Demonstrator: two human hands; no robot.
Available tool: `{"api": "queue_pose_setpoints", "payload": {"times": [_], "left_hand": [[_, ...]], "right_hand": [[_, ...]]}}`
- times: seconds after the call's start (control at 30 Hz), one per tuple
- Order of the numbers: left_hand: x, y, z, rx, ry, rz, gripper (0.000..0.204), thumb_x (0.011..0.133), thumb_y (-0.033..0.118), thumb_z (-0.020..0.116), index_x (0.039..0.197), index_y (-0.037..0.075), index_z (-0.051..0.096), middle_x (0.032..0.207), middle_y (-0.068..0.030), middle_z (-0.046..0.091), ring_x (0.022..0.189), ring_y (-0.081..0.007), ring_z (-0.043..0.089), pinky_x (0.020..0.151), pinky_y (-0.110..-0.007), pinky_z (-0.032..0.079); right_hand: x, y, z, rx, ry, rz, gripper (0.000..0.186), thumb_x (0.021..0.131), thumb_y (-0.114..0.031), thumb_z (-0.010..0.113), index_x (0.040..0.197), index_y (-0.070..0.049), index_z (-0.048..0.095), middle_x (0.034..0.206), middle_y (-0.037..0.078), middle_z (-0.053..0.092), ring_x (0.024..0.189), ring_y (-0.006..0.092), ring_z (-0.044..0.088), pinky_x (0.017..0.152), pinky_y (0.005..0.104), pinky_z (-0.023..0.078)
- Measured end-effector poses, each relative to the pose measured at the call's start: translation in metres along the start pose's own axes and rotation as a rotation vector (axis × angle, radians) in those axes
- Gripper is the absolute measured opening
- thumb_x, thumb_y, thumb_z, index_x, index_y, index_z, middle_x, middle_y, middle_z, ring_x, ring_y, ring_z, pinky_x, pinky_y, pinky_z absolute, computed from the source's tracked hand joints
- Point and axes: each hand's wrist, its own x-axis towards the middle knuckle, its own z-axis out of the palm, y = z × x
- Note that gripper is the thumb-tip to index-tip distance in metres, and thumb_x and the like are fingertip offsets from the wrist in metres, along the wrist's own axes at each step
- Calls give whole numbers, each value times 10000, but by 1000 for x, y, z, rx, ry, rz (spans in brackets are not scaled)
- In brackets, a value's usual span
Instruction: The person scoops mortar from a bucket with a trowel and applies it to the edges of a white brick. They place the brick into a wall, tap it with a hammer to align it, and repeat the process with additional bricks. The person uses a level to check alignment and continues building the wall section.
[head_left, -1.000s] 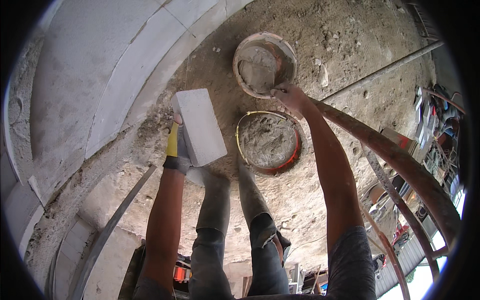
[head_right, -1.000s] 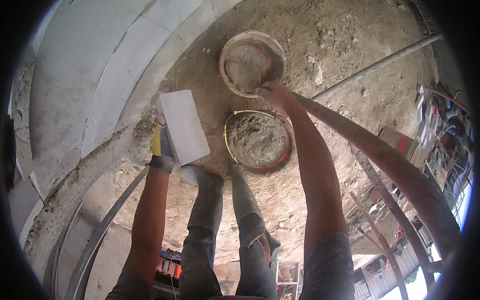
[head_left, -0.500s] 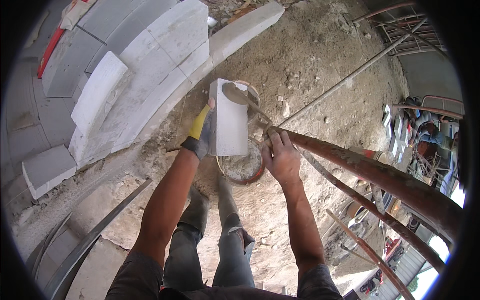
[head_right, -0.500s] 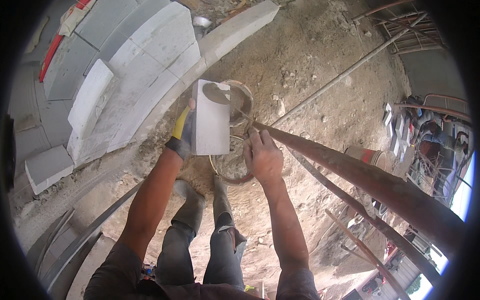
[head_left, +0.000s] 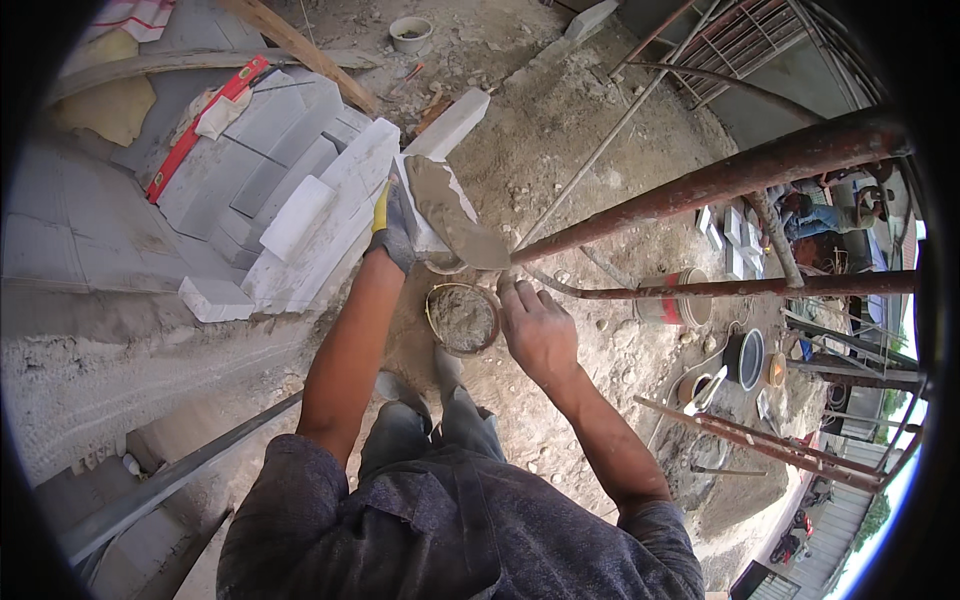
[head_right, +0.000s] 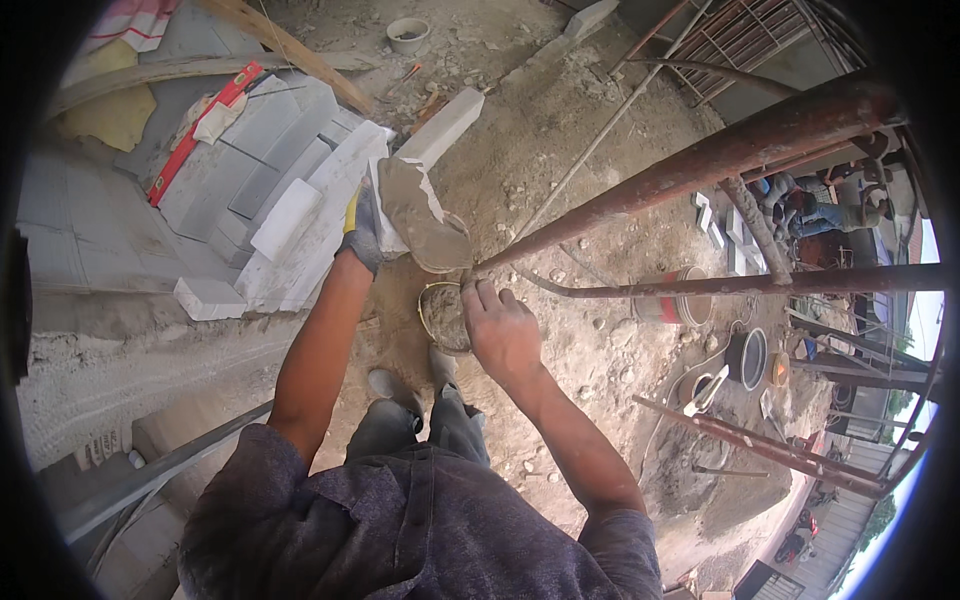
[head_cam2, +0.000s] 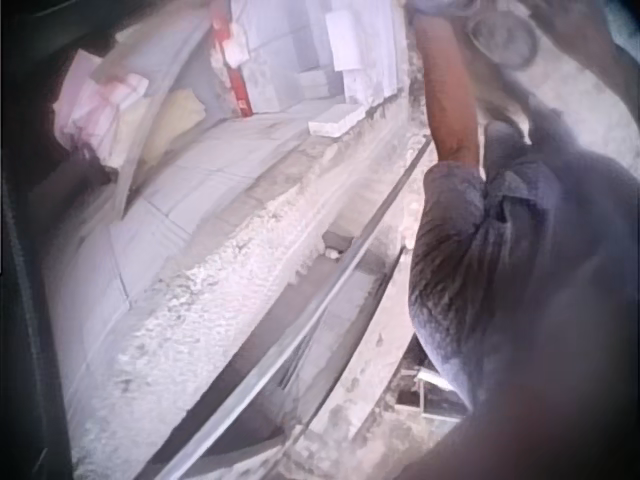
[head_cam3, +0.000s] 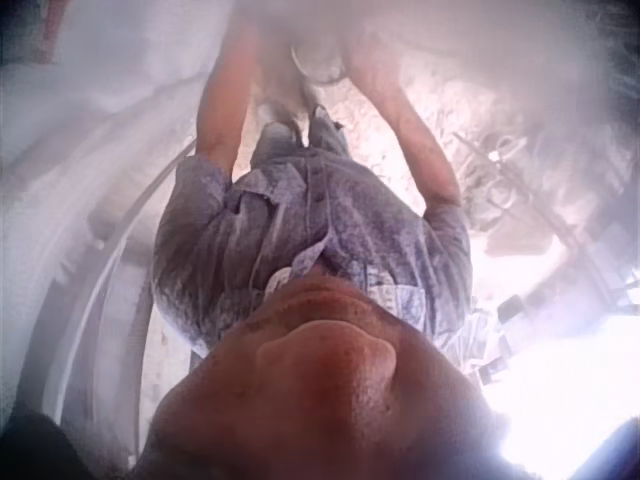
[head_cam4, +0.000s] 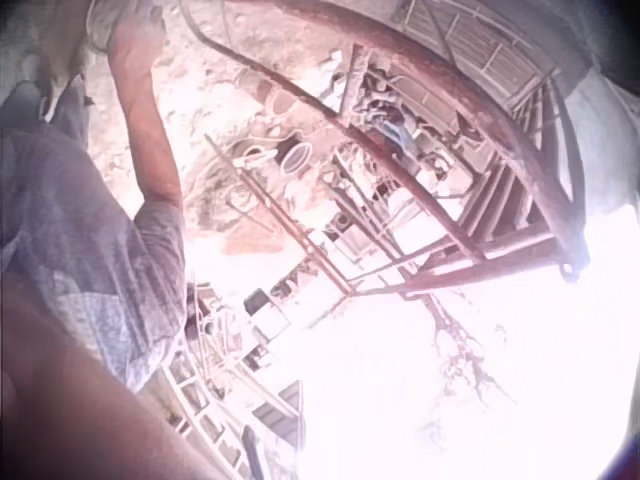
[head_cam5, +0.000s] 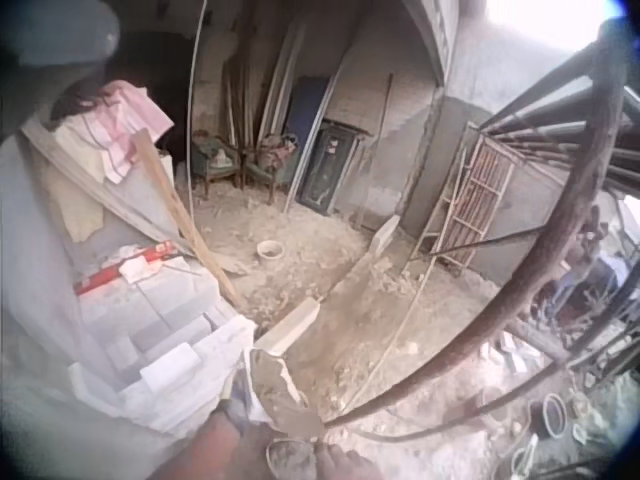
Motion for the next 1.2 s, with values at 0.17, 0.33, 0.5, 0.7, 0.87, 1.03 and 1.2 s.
{"api": "queue_pose_setpoints", "payload": {"times": [0.17,0.33,0.5,0.7,0.87,1.03,1.2], "left_hand": [[-24,37,18,130,-329,45,457,1074,457,366,1287,113,579,1215,-97,640,1048,-300,642,915,-489,543],[-97,51,90,49,-219,-111,632,1050,548,386,1517,124,425,1442,-180,543,1211,-369,610,1018,-558,507],[-121,62,117,326,-247,-62,714,1030,576,437,1535,74,384,1465,-238,507,1231,-516,557,1027,-636,476],[-161,74,143,350,-342,-197,783,1016,604,444,1560,53,331,1474,-262,489,1232,-531,553,1028,-643,469],[-176,88,155,106,-417,-262,790,1003,617,455,1571,85,325,1501,-267,456,1233,-541,548,991,-707,458],[-187,98,171,80,-502,-331,717,1033,578,414,1576,119,318,1550,-214,417,1328,-493,496,1043,-714,422],[-186,93,176,-109,-596,-312,661,1057,519,398,1581,125,312,1584,-174,382,1407,-416,432,1096,-653,404]], "right_hand": [[-29,-16,-83,-13,76,-63,349,861,-159,673,1197,-83,621,983,82,617,828,257,653,662,382,578],[-10,2,-85,123,338,15,372,856,-160,715,1200,-79,597,1024,101,625,834,308,660,658,421,559],[53,12,-60,-3,433,-70,274,894,-162,652,1146,-77,589,996,110,589,870,310,644,702,436,566],[88,31,-53,-98,504,-50,277,906,-149,640,1158,-59,569,985,125,601,818,342,634,699,458,539],[65,8,-81,406,508,-110,233,926,-170,631,1128,-61,593,897,138,628,801,308,662,719,395,570],[48,-6,-121,1684,-262,13,324,1046,-310,543,1139,-5,603,779,83,600,490,145,565,404,259,458],[44,7,-127,1594,-490,143,349,1048,-316,557,1129,19,615,752,85,606,489,145,568,407,273,456]]}}
